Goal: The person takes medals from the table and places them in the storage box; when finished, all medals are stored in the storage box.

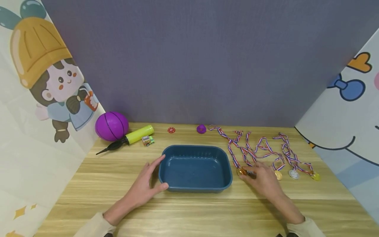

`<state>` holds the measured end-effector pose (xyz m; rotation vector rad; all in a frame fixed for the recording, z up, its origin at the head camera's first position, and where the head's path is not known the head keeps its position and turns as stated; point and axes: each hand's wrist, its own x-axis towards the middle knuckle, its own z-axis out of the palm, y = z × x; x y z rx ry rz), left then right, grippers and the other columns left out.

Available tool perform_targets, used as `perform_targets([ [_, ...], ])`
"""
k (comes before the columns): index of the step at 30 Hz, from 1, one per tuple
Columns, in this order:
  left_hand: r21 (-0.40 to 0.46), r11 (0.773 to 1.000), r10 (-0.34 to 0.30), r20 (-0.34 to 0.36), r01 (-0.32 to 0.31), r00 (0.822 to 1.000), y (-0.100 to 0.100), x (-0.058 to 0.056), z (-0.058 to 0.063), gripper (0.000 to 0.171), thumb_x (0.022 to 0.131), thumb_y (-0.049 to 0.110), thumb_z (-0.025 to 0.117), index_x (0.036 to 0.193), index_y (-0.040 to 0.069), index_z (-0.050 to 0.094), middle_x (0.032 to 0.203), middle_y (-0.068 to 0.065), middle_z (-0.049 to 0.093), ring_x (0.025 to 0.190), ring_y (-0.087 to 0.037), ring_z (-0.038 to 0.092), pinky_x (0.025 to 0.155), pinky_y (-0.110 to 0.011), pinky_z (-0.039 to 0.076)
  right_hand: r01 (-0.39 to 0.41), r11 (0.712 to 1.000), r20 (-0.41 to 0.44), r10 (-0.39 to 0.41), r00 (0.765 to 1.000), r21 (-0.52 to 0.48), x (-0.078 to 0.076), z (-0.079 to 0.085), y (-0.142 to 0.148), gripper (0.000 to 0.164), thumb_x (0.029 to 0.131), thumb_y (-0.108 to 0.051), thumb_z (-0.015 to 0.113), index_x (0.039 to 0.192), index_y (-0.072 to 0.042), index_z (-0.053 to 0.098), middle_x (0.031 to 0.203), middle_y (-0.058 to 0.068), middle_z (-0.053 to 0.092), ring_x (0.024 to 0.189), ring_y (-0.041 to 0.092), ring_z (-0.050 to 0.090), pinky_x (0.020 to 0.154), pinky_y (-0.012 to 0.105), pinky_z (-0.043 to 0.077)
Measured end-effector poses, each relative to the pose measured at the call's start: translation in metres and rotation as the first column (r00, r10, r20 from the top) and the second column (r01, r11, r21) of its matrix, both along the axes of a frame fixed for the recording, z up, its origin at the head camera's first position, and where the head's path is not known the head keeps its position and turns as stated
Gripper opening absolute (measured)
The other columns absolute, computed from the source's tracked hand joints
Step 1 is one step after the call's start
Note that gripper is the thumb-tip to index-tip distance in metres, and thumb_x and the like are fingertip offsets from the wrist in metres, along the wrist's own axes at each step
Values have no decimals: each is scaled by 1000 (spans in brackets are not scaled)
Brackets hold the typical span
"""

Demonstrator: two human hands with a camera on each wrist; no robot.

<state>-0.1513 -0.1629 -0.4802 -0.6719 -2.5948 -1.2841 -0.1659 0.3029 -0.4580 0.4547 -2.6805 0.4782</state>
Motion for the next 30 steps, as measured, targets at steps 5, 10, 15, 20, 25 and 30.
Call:
perform_targets([
  [5, -4, 1000, -15, -23, 15, 1000, 0, -1, 0, 95, 98, 55, 79, 175, 26, 34, 165, -21, 55, 149, -49, 54, 130, -80, 12, -35, 999, -73, 33, 997, -28, -2, -1, 0, 32, 74, -21, 105, 100, -10, 90, 69, -12, 51, 68, 6, 40, 61, 27, 34],
  [10, -3, 1000, -22, -23, 22, 999, 0, -1, -2, 95, 99, 66, 73, 176, 27, 33, 163, -23, 56, 145, -49, 58, 130, -79, 12, -24, 999, -64, 22, 998, -27, -2, 0, -2, 30, 75, -18, 104, 99, -9, 89, 68, -11, 52, 67, 6, 40, 59, 27, 35],
  [15, -7, 1000, -21, -38, 20, 999, 1, -1, -3, 96, 100, 75, 67, 176, 27, 32, 162, -23, 57, 145, -49, 58, 130, -79, 13, 2, 1000, -35, -3, 999, -16, 0, 2, -4, 32, 77, -16, 101, 105, -6, 88, 66, -11, 51, 68, 10, 43, 61, 29, 37],
  [20, -7, 1000, -19, -39, 19, 999, 1, 0, -5, 97, 100, 79, 63, 176, 27, 32, 163, -23, 57, 147, -50, 55, 129, -80, 13, 27, 998, -55, -30, 998, -60, 1, 8, -6, 32, 79, -13, 98, 107, -4, 87, 73, -5, 64, 70, 15, 55, 60, 33, 43],
  [25, -2, 1000, -25, -39, 25, 999, 1, 0, -4, 97, 101, 78, 62, 176, 26, 31, 164, -22, 55, 148, -49, 55, 130, -79, 13, 26, 997, -141, -36, 989, -76, 0, 17, -8, 33, 78, -11, 98, 108, -3, 86, 74, -2, 62, 69, 12, 48, 61, 32, 40],
  [30, 5, 1000, -27, -46, 27, 999, 1, 0, -3, 97, 101, 78, 62, 176, 26, 32, 163, -22, 56, 148, -48, 55, 130, -78, 14, 12, 996, -226, -33, 974, -92, -4, 24, -9, 35, 77, -10, 98, 110, -3, 86, 70, -5, 53, 69, 9, 40, 65, 32, 34],
])
